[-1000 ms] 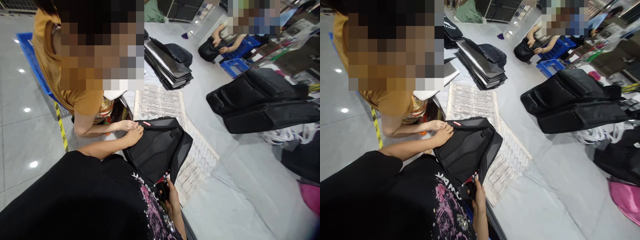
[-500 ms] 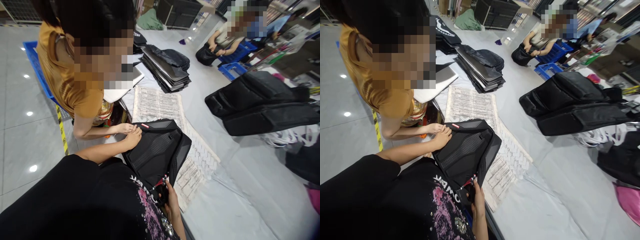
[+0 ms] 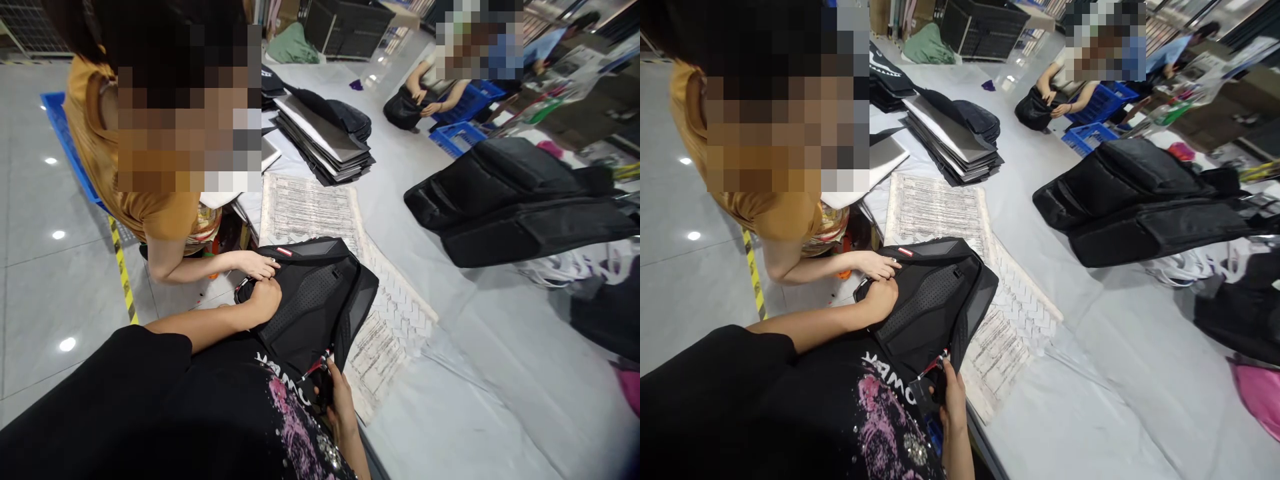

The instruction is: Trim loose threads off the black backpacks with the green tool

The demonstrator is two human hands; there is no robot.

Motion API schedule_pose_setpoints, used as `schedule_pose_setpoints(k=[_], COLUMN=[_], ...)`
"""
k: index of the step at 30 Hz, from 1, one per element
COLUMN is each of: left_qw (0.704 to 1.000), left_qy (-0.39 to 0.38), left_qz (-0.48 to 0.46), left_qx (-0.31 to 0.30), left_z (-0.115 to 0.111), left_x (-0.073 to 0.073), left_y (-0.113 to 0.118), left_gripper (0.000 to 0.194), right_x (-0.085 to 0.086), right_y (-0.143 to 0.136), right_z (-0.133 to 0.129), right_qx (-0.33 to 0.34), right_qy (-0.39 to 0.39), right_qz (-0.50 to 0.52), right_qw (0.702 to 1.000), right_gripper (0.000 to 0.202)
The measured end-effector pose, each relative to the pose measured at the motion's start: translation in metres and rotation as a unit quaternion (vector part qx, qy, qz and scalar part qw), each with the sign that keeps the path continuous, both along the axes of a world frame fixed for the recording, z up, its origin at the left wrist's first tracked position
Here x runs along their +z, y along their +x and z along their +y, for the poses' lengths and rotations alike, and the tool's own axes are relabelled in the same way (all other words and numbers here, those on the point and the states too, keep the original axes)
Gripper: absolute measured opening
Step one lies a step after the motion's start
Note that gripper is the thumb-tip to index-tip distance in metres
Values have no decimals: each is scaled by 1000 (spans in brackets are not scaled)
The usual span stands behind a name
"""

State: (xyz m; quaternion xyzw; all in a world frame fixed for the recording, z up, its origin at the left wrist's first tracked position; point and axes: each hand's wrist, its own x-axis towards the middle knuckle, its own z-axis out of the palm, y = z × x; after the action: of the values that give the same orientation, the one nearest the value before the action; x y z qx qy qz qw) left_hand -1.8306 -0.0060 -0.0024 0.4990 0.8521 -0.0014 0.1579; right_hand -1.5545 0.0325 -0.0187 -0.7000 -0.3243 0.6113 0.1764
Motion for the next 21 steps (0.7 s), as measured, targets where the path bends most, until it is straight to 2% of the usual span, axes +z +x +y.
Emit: schedule_pose_setpoints(k=[8, 15, 21], left_qw=[998, 997, 997], left_qy=[-54, -64, -64], left_qz=[-20, -20, -13], left_qx=[-21, -40, -52], left_z=[-3, -4, -6], left_x=[1, 13, 19], left_y=[14, 13, 12], left_gripper=[31, 45, 43], right_x=[-4, -2, -2], right_y=[4, -1, -1], right_z=[4, 6, 5], right_qx=[-1, 7, 15], right_qy=[-17, -26, -21], right_qz=[9, -1, -2], right_qw=[1000, 1000, 1000], right_gripper=[60, 64, 62])
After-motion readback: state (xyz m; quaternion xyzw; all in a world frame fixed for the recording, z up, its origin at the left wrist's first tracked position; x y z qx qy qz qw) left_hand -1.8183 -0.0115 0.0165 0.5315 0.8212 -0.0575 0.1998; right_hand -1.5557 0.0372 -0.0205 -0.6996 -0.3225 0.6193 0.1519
